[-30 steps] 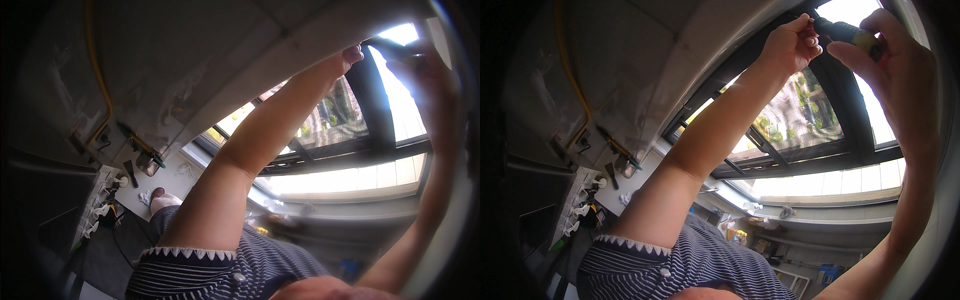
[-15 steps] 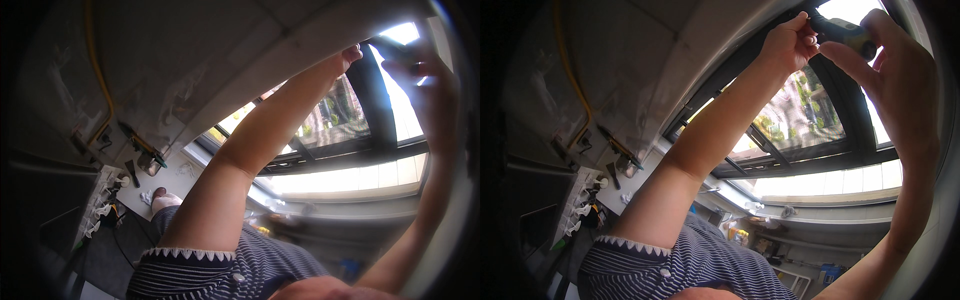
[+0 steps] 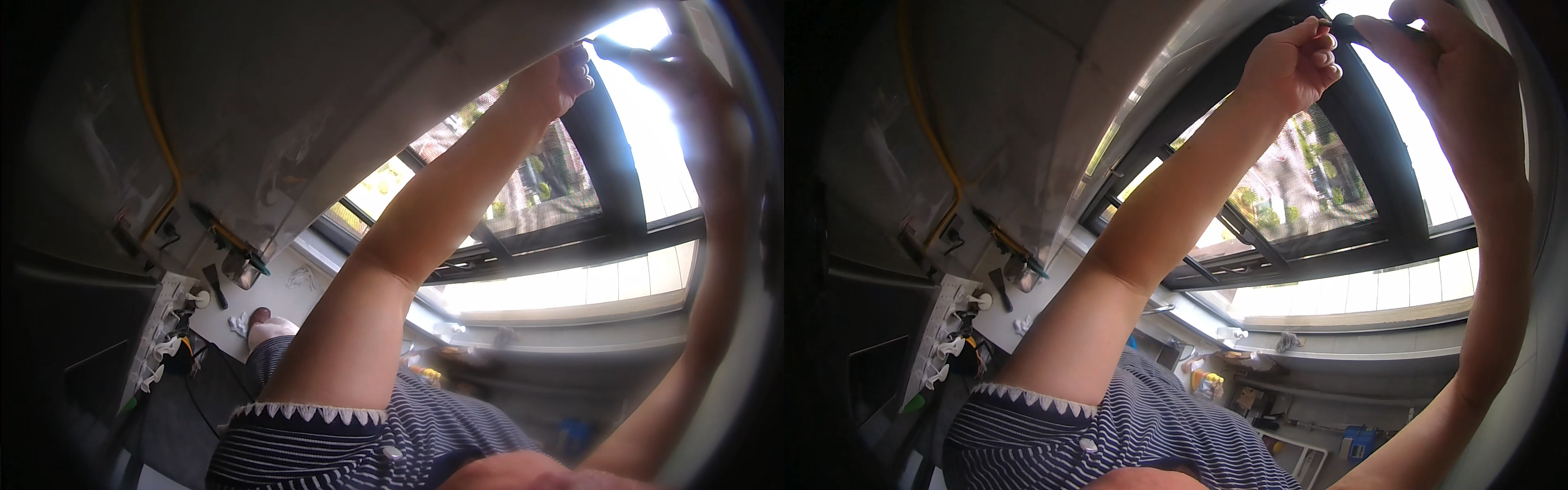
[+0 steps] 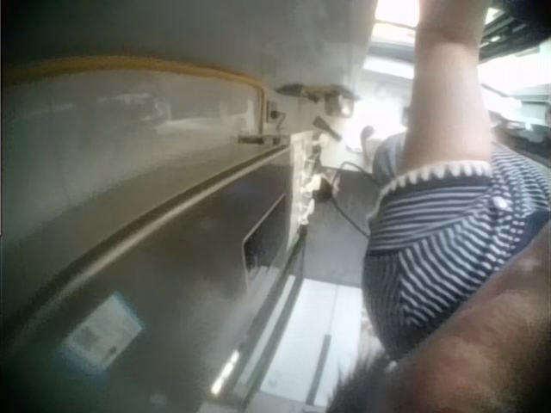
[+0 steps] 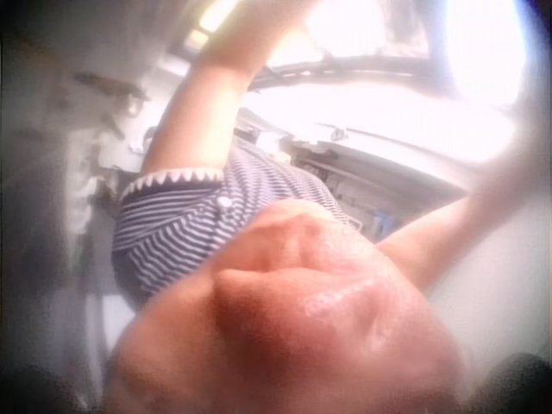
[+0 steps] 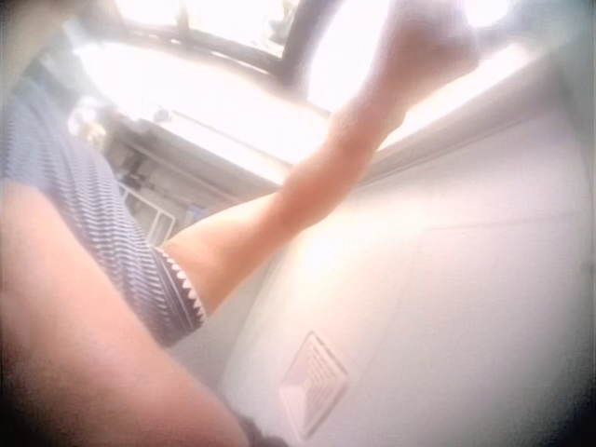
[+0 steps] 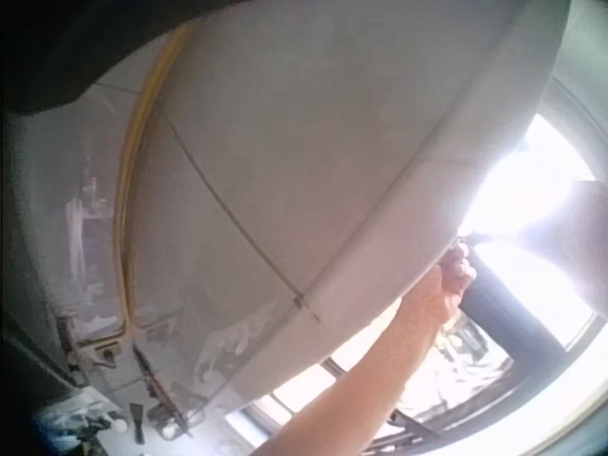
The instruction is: The person uses a screwdriver to adjust and tighten the hardware and frame components of a window above a kitchen sink.
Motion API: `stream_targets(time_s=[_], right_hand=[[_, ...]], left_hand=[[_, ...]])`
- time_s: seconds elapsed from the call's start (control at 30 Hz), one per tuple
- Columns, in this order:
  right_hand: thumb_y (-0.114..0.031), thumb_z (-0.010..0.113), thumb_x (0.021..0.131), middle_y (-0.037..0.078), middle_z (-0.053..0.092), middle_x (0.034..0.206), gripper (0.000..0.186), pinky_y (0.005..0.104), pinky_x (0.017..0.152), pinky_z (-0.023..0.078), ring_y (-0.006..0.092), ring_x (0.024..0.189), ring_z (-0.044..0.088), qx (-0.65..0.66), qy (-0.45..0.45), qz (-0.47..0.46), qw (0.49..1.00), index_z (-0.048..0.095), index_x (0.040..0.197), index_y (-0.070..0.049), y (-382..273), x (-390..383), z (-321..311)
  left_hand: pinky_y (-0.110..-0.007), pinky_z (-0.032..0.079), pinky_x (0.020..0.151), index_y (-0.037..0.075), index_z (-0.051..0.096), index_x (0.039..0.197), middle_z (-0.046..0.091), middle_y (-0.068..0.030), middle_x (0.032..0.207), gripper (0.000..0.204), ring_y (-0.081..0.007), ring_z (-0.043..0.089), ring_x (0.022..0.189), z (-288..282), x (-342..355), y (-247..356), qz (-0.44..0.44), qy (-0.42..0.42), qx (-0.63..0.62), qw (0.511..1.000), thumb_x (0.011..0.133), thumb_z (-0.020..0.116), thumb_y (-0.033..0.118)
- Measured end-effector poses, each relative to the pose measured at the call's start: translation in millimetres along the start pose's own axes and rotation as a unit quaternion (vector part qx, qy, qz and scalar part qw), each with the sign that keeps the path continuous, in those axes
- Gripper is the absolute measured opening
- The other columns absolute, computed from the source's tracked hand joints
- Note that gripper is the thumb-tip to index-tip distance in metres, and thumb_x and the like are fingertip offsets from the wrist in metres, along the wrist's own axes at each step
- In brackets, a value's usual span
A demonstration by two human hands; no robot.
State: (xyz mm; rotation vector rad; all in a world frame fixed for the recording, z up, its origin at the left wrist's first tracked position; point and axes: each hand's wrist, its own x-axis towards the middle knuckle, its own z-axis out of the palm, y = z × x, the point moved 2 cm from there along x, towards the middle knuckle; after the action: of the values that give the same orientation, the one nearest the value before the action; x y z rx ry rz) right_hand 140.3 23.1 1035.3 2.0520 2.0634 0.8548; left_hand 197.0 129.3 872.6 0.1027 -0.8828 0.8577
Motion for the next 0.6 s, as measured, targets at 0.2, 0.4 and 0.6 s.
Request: stream_targets(time_s=[0.2,0.4,0.6], right_hand=[[-0.001,0.067,0.075,0.009,0.059,0.102,0.033,0.0271,0.077,0.052,0.0233,0.094,0.061,-0.046,0.068,-0.226,0.971,0.055,0.105,-0.008,-13,-61,-3],[0.004,0.066,0.073,0.011,0.056,0.106,0.036,0.0321,0.078,0.053,0.0277,0.091,0.061,-0.124,0.13,-0.259,0.949,0.053,0.104,-0.008,-18,-79,4],[0.007,0.064,0.074,0.011,0.054,0.109,0.04,0.033,0.08,0.051,0.0283,0.096,0.059,-0.096,0.11,-0.247,0.958,0.052,0.109,-0.009,-16,-82,3]], left_hand=[[-0.03,0.04,0.055,0.005,0.06,0.08,0.054,-0.0027,0.064,0.017,-0.0121,0.047,0.053,10,-15,-6,-0.02,0.082,-0.001,0.996,0.09,0.051,0.017],[-0.03,0.039,0.055,0.004,0.061,0.083,0.052,-0.0022,0.063,0.017,-0.013,0.047,0.051,26,-29,-7,-0.022,0.103,0.016,0.994,0.089,0.052,0.017],[-0.031,0.038,0.053,0.005,0.061,0.083,0.051,-0.0017,0.062,0.015,-0.013,0.048,0.051,27,-30,-6,-0.015,0.104,0.01,0.994,0.089,0.052,0.016]])
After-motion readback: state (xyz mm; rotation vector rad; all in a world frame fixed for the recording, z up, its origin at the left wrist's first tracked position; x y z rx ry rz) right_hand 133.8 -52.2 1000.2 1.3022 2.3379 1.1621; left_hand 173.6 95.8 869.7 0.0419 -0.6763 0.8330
